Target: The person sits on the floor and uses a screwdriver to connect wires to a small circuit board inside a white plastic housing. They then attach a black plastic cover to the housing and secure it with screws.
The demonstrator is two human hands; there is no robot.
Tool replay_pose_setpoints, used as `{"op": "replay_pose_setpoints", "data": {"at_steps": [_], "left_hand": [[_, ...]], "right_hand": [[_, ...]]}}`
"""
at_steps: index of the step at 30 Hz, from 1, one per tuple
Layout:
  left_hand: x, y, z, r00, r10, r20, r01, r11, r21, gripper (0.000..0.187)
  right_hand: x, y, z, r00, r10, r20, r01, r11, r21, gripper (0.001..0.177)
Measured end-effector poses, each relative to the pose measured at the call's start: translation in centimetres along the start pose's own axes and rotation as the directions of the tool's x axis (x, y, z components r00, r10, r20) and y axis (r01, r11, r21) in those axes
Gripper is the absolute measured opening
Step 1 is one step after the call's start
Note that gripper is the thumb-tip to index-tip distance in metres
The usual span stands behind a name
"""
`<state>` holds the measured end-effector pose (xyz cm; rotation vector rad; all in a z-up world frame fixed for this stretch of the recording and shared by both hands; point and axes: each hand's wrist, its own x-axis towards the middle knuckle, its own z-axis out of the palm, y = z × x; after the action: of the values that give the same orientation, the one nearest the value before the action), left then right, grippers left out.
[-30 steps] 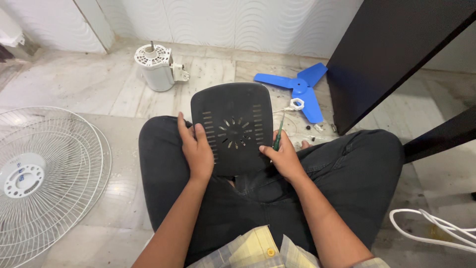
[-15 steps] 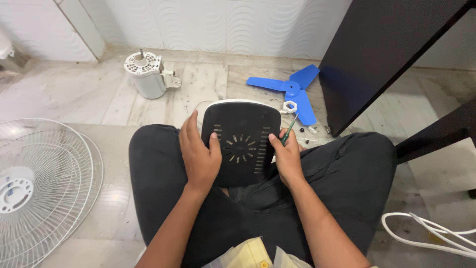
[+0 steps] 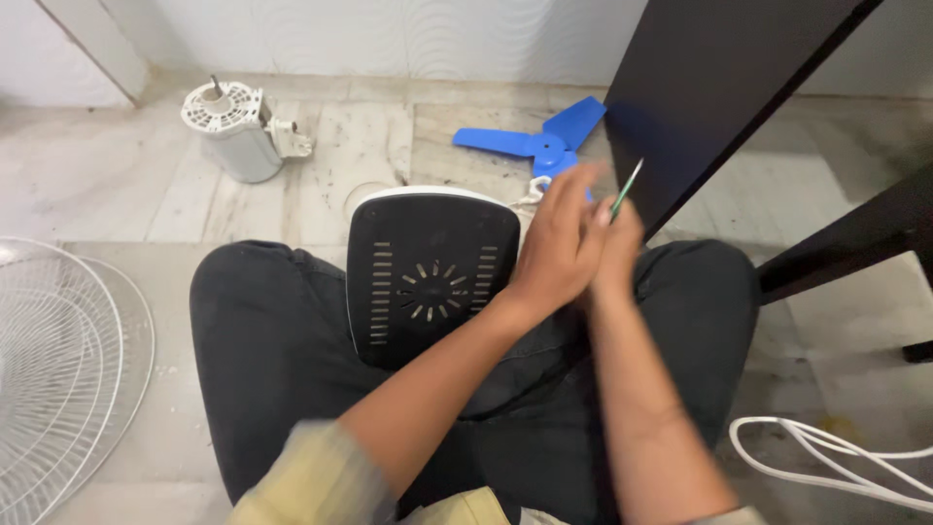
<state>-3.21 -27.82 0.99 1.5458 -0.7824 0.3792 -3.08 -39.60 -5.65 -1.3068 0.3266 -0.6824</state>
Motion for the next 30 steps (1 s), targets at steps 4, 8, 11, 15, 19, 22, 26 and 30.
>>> {"op": "replay_pose_setpoints", "data": {"at_steps": [4, 8, 11, 15, 19, 22, 26, 30], "left_hand": [[2.4, -8.1, 6.3, 0.751, -0.641, -0.158, 0.543, 0.736, -0.404, 0.044], [1.3, -15.9, 9.9, 0.738, -0.611, -0.286, 0.651, 0.756, 0.065, 0.032], [-0.6, -19.0, 10.8, 0.663, -0.710, -0.237, 0.747, 0.646, 0.155, 0.026], [-1.6, -20.1, 11.3, 0.559, -0.808, -0.186, 0.826, 0.524, 0.208, 0.025], [-1.7, -20.5, 12.1, 0.608, -0.775, -0.174, 0.787, 0.558, 0.263, 0.021], [-2.0, -21.1, 12.9, 0.549, -0.823, -0.149, 0.812, 0.481, 0.331, 0.017], [-2.4, -22.1, 14.2, 0.687, -0.716, -0.122, 0.670, 0.559, 0.489, 0.014], [-2.3, -23.3, 15.0, 0.802, -0.591, -0.085, 0.520, 0.622, 0.585, 0.013]], "right_hand": [[6.5, -0.8, -2.8, 0.977, 0.132, 0.166, -0.093, 0.970, -0.224, 0.024], [10.0, -0.4, -4.3, 0.932, 0.359, 0.060, -0.306, 0.863, -0.401, 0.021], [11.2, 1.2, -4.4, 0.880, 0.474, -0.026, -0.420, 0.752, -0.508, 0.016], [12.8, 4.1, -4.9, 0.794, 0.597, -0.115, -0.536, 0.598, -0.595, 0.017], [14.3, 6.9, -5.1, 0.705, 0.680, -0.199, -0.649, 0.507, -0.567, 0.019], [14.7, 8.3, -4.8, 0.663, 0.709, -0.240, -0.686, 0.447, -0.573, 0.012], [14.6, 9.3, -4.8, 0.658, 0.693, -0.294, -0.682, 0.384, -0.622, 0.009], [14.9, 9.7, -4.6, 0.642, 0.711, -0.288, -0.713, 0.414, -0.566, 0.008]]}}
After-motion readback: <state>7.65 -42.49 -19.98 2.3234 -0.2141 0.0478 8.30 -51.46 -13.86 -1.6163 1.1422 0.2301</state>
